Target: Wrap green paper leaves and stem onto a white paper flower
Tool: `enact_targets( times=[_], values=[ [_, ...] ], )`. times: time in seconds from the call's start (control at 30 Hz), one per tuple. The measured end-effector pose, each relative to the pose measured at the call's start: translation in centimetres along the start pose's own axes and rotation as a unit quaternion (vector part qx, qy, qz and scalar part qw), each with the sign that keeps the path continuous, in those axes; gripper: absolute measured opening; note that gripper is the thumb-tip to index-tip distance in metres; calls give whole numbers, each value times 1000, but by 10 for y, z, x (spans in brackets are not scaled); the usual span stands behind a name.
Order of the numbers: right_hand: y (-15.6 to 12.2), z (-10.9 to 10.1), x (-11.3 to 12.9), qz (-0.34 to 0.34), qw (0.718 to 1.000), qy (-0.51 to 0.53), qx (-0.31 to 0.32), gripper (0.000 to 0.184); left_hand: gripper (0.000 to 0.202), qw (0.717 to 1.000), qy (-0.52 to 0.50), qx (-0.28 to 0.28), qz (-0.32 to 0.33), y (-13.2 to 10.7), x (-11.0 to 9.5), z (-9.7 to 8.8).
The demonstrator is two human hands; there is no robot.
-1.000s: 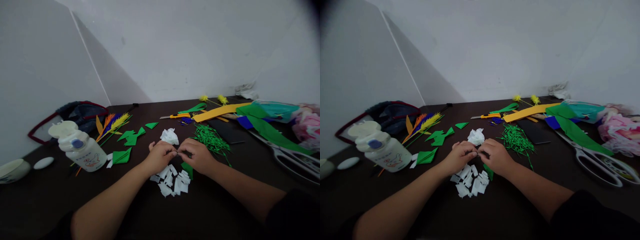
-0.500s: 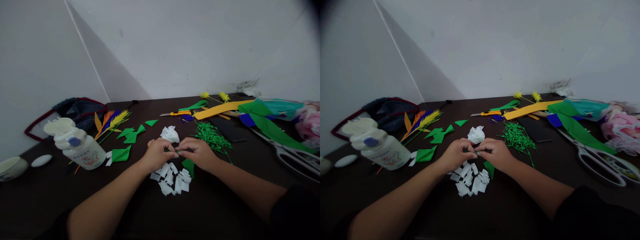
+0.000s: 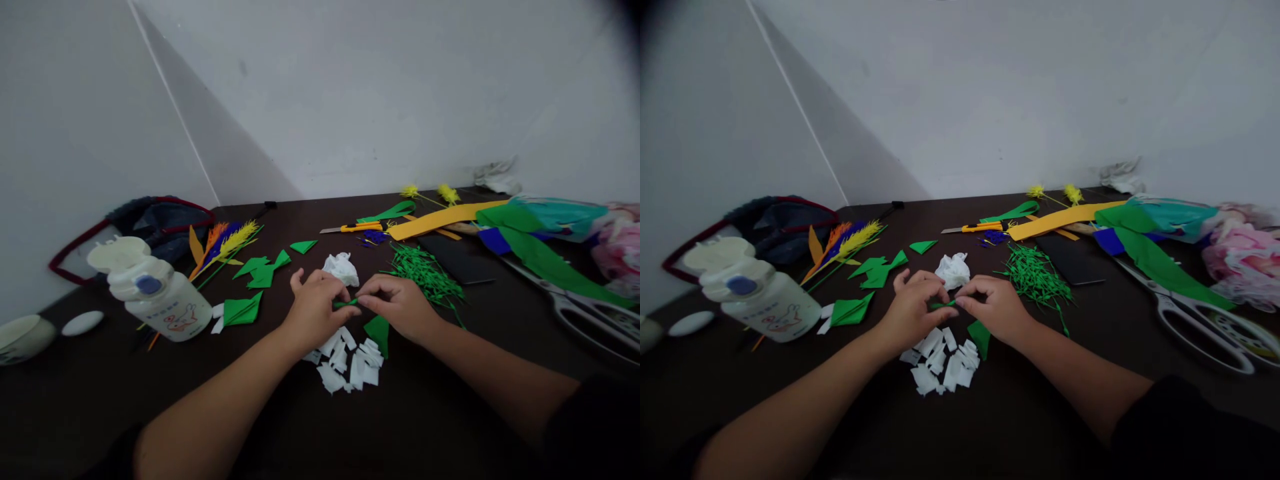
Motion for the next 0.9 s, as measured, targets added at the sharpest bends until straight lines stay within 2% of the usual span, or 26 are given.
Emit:
enact_targets(
  times=[0.1,0.17,0.33,0.43,0.6,0.73,0.8,0.9],
  values=[
    [0,-1,2,-13,1000,2,10,6,26,989,-104,108,-10,0,2,17],
    [0,1,4,-29,999,6,21,6,32,976,-164,145,-15,-1,3,25],
    [-1,5,4,-42,998,5,38,9,29,959,-235,149,-43,1,10,36],
    [-1,4,7,-59,998,-7,29,11,22,956,-255,138,-47,2,10,35],
    [0,4,5,-39,999,1,18,9,9,987,-136,63,-66,4,12,17],
    [-1,5,-5,3,1000,10,15,7,11,997,-49,25,-61,3,12,12],
    [-1,6,-8,12,1000,10,18,7,17,997,-39,25,-57,3,12,12],
    [-1,5,-6,0,1000,12,18,8,25,994,-75,70,-43,3,10,18]
  ],
)
Point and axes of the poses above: each hand's wrist, its own y-axis towards the middle knuckle, its own z-axis out of the palm, x = y × z, the point moved 8 cm from there along y, towards the middle knuckle, and after that the axes turned 11 degrees about y, right-handed, at the moved point
